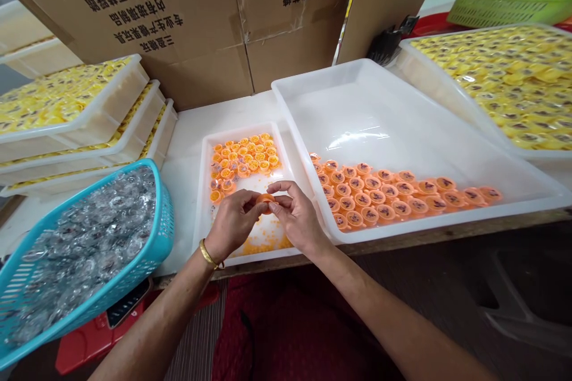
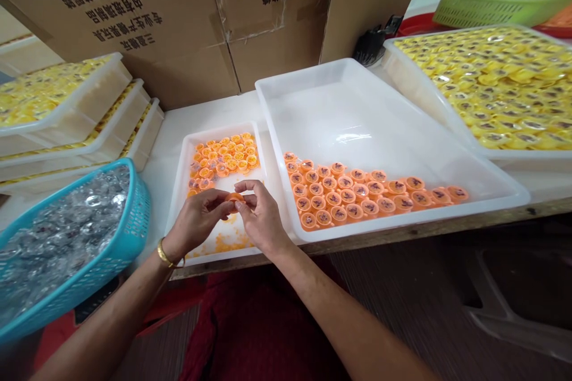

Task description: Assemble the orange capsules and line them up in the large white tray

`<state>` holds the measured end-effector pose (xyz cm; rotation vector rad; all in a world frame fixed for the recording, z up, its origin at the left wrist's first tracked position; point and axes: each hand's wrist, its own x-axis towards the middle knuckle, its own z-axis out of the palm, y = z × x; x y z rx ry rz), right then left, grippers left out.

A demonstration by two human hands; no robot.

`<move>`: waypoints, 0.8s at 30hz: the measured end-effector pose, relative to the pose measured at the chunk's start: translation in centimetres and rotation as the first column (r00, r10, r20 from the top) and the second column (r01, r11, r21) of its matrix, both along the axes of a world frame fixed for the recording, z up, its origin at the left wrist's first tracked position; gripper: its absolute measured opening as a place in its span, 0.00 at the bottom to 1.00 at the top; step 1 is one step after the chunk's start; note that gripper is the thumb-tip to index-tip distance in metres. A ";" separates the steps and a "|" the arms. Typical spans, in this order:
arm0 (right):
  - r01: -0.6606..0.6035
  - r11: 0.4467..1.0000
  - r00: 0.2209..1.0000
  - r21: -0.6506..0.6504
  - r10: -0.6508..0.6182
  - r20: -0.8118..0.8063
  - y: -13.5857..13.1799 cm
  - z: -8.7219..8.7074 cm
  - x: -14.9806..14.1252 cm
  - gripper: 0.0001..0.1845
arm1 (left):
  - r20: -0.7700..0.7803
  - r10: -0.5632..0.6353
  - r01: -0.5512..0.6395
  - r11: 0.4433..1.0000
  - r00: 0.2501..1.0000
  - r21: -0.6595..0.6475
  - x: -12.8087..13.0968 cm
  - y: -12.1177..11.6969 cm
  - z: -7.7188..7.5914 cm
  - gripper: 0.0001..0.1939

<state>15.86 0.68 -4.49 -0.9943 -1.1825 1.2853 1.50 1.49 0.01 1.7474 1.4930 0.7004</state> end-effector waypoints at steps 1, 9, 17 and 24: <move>-0.014 1.000 1.000 0.002 0.014 -0.008 0.0 0.0 0.0 0.14 | -0.004 0.008 -0.008 0.999 1.000 0.045 -0.1 -0.2 0.0 0.12; -0.081 0.995 0.996 0.065 0.078 0.041 0.0 0.1 0.1 0.14 | 0.355 0.071 -0.076 0.997 0.932 0.002 -0.9 -1.4 -0.9 0.14; -0.013 0.984 0.974 0.177 -0.028 0.225 -0.5 0.2 0.0 0.09 | 0.228 0.050 -0.083 0.987 0.972 0.140 -0.7 -2.3 -1.2 0.13; -0.056 0.941 0.920 0.333 -0.081 0.383 -0.6 0.8 0.3 0.12 | 0.311 0.069 -0.096 0.993 0.948 0.071 -1.5 -2.4 -1.8 0.18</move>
